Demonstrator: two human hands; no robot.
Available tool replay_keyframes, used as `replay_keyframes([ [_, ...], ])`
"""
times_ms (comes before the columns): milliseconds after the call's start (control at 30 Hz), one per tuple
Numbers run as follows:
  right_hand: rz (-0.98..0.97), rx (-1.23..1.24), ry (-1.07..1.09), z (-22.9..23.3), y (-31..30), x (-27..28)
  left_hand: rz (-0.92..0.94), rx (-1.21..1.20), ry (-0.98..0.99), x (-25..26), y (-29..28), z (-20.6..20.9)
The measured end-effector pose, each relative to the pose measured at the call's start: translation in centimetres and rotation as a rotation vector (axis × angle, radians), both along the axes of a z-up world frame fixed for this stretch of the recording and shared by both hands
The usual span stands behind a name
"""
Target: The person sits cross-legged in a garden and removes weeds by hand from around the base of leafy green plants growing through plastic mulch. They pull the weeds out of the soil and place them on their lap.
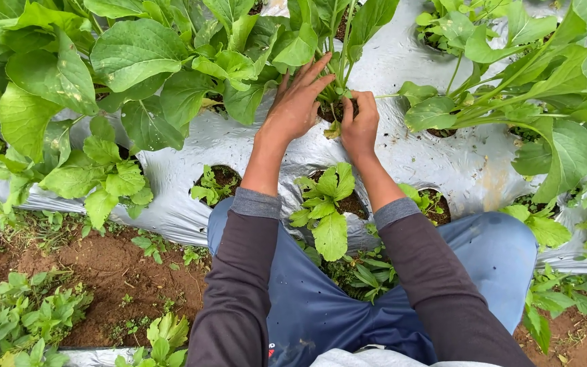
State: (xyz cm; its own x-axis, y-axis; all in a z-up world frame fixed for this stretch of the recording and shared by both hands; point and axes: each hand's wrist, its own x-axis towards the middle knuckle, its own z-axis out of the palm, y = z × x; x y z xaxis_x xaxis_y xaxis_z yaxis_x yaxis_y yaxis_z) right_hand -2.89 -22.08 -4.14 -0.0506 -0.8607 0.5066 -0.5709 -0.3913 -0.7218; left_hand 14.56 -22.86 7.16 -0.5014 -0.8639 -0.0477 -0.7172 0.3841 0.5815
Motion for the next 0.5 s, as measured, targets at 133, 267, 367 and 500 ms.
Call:
replay_keyframes([
  [133, -0.175, 0.010, -0.018, -0.8, -0.5, -1.1, 0.013, 0.010, 0.018, 0.0, 0.1, 0.0],
  [267, -0.108, 0.191, 0.132, -0.5, -0.2, -1.0, 0.025, 0.056, 0.021, 0.0, 0.5, 0.7],
  [367, -0.097, 0.220, 0.354, -2.1, -0.9, -1.1, 0.016, 0.012, 0.016, 0.0, 0.3, 0.1],
  [500, -0.155, 0.391, 0.407, -0.6, -1.3, 0.0, 0.030, 0.060, 0.023, -0.1, 0.5, 0.7],
])
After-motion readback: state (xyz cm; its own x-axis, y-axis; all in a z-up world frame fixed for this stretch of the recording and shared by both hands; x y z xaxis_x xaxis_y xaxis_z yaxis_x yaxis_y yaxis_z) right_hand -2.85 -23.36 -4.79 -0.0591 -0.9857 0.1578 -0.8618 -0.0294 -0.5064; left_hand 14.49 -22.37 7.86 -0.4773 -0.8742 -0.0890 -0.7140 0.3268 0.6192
